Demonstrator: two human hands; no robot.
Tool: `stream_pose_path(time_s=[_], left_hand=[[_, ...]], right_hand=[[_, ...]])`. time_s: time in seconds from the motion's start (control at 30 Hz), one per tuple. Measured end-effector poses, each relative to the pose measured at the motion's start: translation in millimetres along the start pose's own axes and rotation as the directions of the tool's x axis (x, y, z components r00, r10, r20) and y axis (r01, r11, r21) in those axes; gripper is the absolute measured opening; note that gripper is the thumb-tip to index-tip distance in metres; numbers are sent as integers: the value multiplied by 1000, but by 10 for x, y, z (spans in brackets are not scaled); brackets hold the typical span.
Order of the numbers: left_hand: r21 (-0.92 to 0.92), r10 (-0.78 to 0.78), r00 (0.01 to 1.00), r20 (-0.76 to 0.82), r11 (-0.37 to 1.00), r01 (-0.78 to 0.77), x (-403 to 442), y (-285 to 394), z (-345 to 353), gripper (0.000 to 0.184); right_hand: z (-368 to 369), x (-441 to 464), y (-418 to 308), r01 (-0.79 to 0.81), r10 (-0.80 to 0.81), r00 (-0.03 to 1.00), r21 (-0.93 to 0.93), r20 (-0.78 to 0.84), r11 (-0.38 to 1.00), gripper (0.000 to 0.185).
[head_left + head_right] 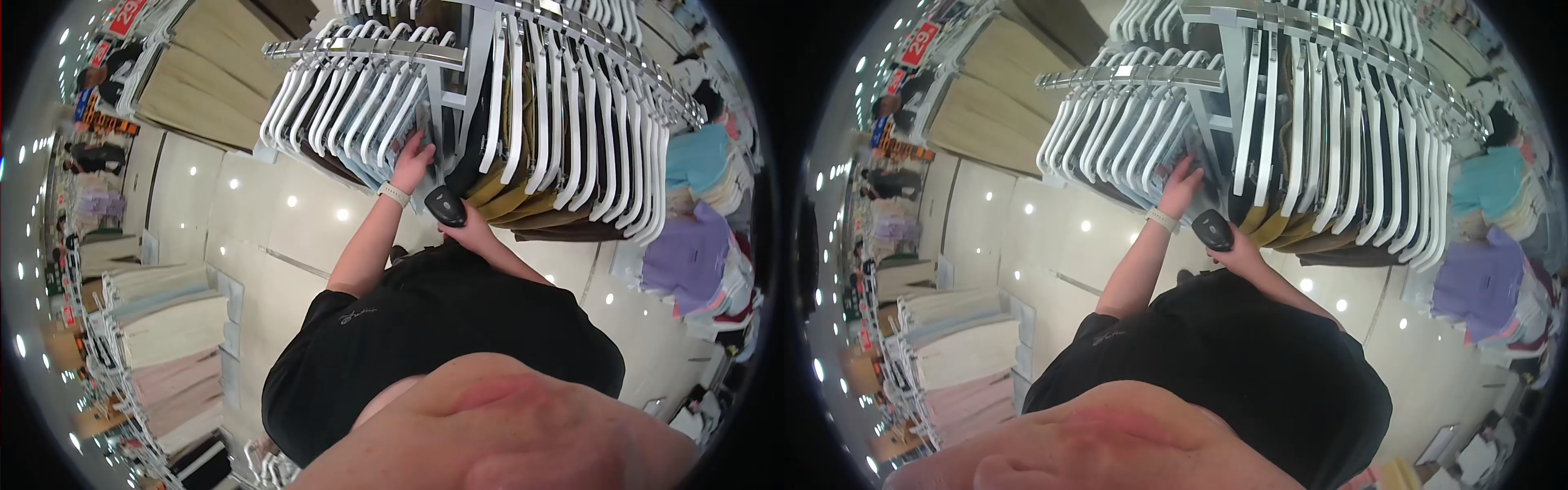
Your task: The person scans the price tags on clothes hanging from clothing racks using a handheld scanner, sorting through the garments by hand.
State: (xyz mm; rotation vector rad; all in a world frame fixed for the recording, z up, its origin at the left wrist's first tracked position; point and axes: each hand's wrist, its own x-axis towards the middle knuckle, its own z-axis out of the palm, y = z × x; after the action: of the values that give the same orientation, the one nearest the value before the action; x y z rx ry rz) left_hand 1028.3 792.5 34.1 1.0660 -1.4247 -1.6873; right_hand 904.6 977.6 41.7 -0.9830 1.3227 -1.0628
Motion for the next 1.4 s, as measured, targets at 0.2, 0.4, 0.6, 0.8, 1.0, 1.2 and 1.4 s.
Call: stream_pose_path(time_s=[0.2,0.4,0.6,0.8,1.0,1.2,1.4], left_hand=[[-72,51,993,106,996,-43,-12,5,-220,48],[-198,28,985,171,980,6,-204,134,-323,44],[-112,133,956,263,988,-107,-313,137,-453,40],[206,28,944,330,973,-101,-849,62,-1001,31],[-141,104,972,209,987,-75,-793,283,-998,50],[257,263,779,569,843,-472,-568,344,-1063,45],[747,130,807,575,317,-584,-643,874,-987,57]], right_hand=[[274,275,-67,64,-27,967,140,-253,988,30],[332,684,-366,94,17,943,316,-332,944,22],[426,812,-539,90,55,943,409,-329,908,19],[630,550,-326,255,-222,857,8,-465,967,40],[926,249,-713,635,-651,755,-329,73,699,84],[1116,498,-1103,721,-701,691,-228,176,654,76],[946,301,-864,601,-618,785,-199,-35,774,89]])
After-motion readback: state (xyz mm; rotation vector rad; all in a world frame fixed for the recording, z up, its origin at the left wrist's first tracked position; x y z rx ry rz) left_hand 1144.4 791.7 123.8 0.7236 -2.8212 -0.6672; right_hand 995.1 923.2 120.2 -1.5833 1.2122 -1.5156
